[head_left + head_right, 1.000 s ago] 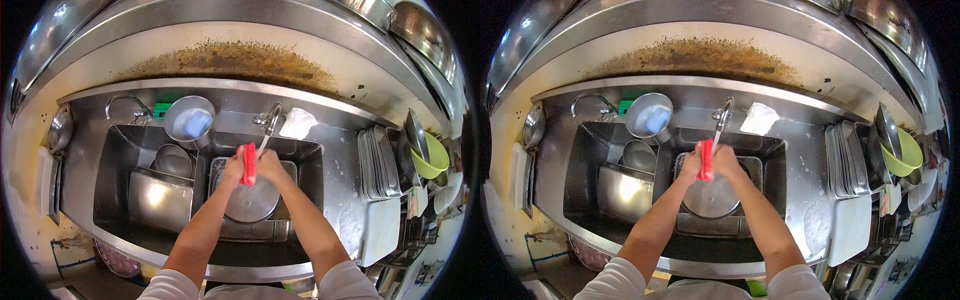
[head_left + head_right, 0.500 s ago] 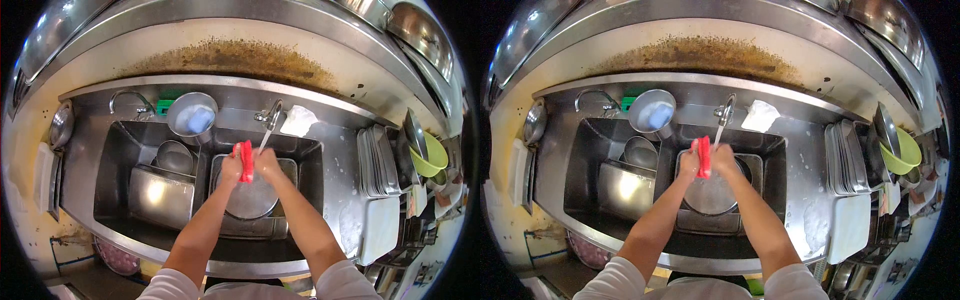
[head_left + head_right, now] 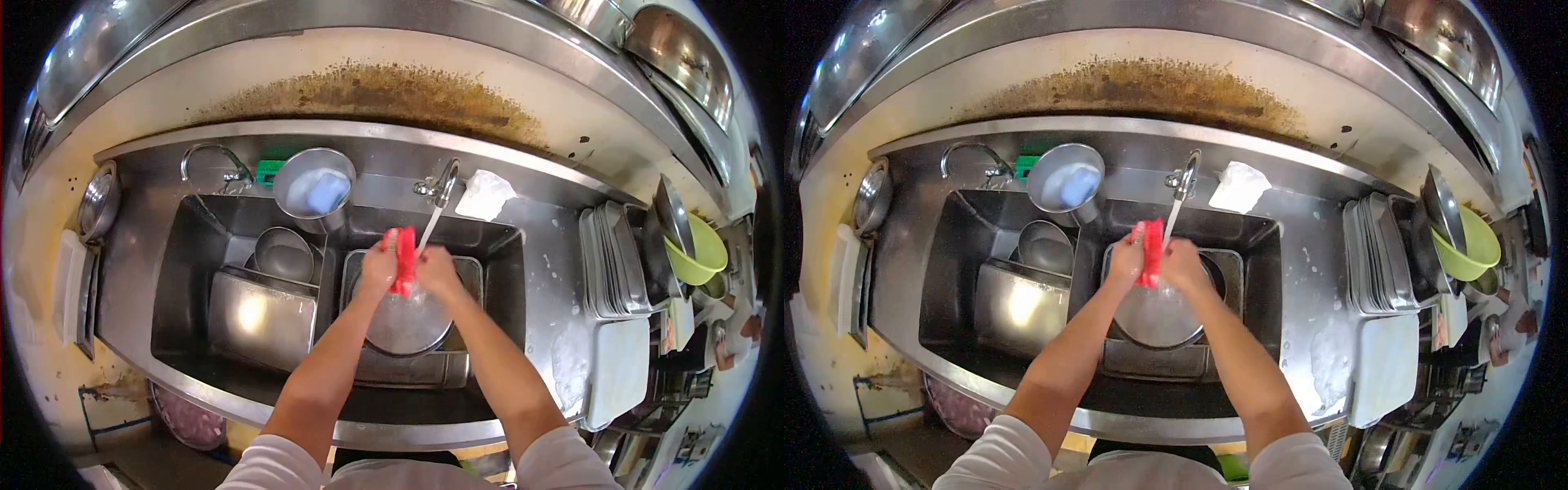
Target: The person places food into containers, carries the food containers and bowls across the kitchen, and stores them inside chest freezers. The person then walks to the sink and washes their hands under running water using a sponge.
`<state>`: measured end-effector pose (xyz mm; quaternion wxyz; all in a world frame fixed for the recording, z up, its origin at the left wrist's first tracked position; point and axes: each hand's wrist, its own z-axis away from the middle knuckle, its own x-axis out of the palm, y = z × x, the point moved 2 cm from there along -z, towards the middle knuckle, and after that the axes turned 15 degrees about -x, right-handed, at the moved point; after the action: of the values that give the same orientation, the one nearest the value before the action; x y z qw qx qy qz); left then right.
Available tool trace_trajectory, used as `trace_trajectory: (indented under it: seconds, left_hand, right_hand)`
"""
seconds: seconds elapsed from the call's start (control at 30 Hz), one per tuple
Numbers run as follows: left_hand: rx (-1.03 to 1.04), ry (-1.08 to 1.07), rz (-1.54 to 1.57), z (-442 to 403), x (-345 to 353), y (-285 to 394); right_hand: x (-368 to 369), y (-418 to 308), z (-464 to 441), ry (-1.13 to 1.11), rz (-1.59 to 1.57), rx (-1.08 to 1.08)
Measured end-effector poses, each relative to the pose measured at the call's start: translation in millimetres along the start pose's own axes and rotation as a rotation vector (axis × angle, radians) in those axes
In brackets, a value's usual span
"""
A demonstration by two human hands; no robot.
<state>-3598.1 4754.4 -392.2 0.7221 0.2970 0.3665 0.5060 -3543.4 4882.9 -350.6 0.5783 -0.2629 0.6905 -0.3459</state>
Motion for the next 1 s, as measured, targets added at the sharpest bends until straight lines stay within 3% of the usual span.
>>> trace_trajectory:
  seconds: [0.03, 0.07, 0.17, 0.2, 0.3, 0.33, 0.43, 0.47, 0.6, 0.7, 0.83, 0.87, 0.97, 1.0]
  left_hand:
    - [0.037, 0.007, -0.037, 1, 0, -1]
    - [0.155, 0.089, -0.054, -2, 8, -3]
    - [-0.008, -0.061, -0.054, 16, -21, 32]
    - [-0.001, -0.015, -0.144, 22, -30, 43]
    - [0.064, -0.051, -0.252, 13, -10, 27]
    - [0.083, -0.002, -0.248, 12, -2, 24]
    - [0.158, -0.003, -0.320, 32, -21, 65]
    - [0.176, 0.019, -0.333, 30, -23, 62]
    - [0.088, -0.014, -0.331, 26, -12, 39]
    - [0.067, -0.004, -0.212, 29, -6, 50]
    - [0.061, 0.045, -0.168, 27, -4, 29]
    - [0.057, 0.040, -0.150, 28, 6, 24]
    - [0.072, 0.087, -0.180, 29, 6, 40]
    - [0.091, 0.118, -0.194, 31, -1, 43]
  right_hand:
    - [-4, 0, -10, 0.036, -0.080, 0.056]
    - [1, 3, -5, 0.032, -0.044, -0.022]
    - [23, 19, 20, 0.019, 0.089, -0.266]
    - [17, -13, 39, -0.114, 0.101, -0.318]
    - [3, 22, 8, -0.094, 0.003, 0.083]
    - [-2, 32, -6, 0.065, -0.089, 0.083]
    - [12, 0, 26, 0.140, -0.063, -0.099]
    - [23, 2, 39, -0.104, -0.214, 0.175]
    - [-7, 14, 4, 0.287, -0.785, 0.245]
    - [17, 2, 27, 0.347, -0.553, 0.183]
    - [-13, -5, 20, 0.095, -0.502, 0.325]
    - [-13, 17, 1, 0.242, -0.628, 0.185]
    - [11, 13, 28, 0.253, -0.147, 0.074]
    - [11, 10, 45, 0.060, -0.155, 0.086]
